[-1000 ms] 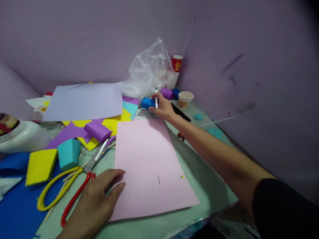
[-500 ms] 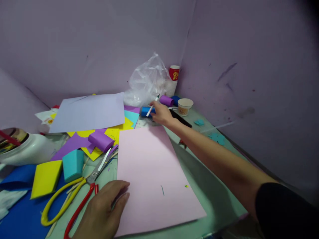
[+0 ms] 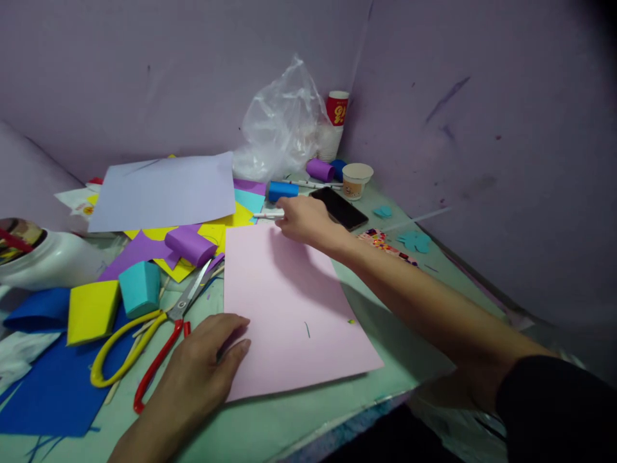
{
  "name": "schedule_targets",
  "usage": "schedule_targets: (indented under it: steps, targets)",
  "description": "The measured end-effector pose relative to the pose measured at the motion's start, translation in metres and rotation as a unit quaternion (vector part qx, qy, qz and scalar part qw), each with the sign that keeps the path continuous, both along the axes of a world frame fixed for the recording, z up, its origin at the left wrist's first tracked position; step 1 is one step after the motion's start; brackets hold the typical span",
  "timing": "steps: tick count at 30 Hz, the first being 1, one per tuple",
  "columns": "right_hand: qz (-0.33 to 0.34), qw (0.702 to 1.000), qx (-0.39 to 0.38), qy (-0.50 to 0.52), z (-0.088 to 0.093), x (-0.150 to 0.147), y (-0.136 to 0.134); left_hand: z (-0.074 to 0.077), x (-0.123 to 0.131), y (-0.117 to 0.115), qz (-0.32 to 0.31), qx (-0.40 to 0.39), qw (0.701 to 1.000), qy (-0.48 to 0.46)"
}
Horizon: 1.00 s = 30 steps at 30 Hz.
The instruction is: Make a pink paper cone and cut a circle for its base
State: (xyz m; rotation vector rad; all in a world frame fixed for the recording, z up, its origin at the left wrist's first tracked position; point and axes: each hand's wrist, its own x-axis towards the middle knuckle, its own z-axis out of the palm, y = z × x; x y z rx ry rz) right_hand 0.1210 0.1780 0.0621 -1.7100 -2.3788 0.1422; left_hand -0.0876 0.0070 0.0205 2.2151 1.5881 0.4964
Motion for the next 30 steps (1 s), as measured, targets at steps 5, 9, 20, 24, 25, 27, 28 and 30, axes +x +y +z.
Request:
schedule_targets:
  steps: [5,9,20,24,25,27,28,30]
  targets:
    - [-0.042,0.995,-0.088,0.035,0.010,0.065,-0.097,0.002,0.004,-0.009,-0.038,0.042,0.997,0.061]
    - [-0.102,0.894,-0.366,0.236,-0.013,0.108,-0.151,-0.002,0.006,-0.022,-0.086,0.115,0.982,0.122]
    - [-0.149,0.841,-0.346,0.389,-0.053,0.090,-0.162,-0.039,0.008,-0.049,-0.027,0.135,0.984,0.118]
    - [-0.174,0.835,-0.264,0.450,-0.061,0.080,-0.153,-0.039,0.010,-0.052,0.014,0.120,0.989,0.089]
    - [-0.191,0.805,-0.276,0.489,-0.062,0.080,-0.152,-0.039,0.009,-0.052,0.009,0.121,0.989,0.090]
    - [-0.223,0.731,-0.321,0.559,-0.061,0.082,-0.150,-0.040,0.007,-0.051,-0.002,0.122,0.988,0.100]
    - [-0.227,0.702,-0.349,0.579,-0.059,0.084,-0.150,-0.041,0.006,-0.050,-0.009,0.123,0.987,0.104]
    - [-0.200,0.670,-0.404,0.590,-0.055,0.086,-0.148,-0.044,0.004,-0.048,-0.018,0.132,0.985,0.107]
